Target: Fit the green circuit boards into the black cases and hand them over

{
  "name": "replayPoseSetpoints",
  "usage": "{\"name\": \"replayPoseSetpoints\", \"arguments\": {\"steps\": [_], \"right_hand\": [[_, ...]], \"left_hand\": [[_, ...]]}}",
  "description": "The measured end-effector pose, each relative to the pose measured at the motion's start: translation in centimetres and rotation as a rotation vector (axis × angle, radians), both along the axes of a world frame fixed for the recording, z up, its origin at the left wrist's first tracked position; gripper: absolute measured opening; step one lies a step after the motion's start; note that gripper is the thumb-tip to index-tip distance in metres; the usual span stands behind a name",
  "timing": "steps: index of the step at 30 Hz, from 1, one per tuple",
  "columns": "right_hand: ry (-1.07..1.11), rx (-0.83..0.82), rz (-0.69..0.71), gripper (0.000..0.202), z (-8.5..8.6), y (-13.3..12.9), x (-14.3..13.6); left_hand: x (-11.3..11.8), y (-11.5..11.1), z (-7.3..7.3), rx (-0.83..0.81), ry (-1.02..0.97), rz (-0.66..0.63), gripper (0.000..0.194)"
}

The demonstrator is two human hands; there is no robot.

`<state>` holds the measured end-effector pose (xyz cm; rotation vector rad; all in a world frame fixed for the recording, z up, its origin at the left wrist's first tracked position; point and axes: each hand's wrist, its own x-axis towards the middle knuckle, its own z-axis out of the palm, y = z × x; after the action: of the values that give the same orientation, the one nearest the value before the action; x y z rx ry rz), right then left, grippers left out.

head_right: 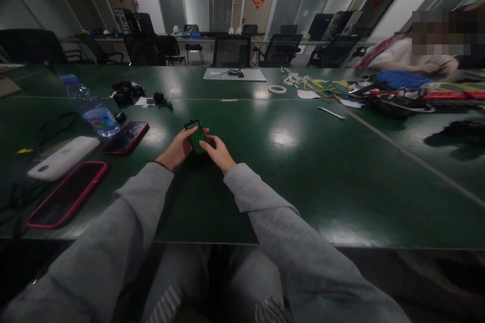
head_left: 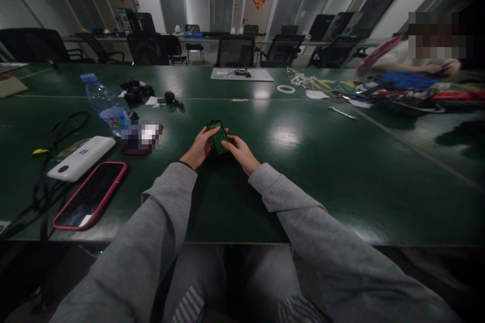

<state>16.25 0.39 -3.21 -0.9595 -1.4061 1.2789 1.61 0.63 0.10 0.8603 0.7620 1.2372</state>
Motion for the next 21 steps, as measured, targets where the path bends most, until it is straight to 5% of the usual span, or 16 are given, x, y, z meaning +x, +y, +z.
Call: {"name": "replayPoseSetpoints", "arguments": {"steps": [14, 21], "right_hand": [[0.04, -0.019, 0.047, 0.045, 0.0, -0.1, -0.1], [-0.069, 0.081, -0.165, 0.05, -0.7, 0.9, 0.4]], "left_hand": [[0.3, -0.6, 0.4, -0.044, -0.065, -0.095, 0.034], [0.7, -0.4, 0.1, -0.092, -0.035, -0.064, 0.029]]}}
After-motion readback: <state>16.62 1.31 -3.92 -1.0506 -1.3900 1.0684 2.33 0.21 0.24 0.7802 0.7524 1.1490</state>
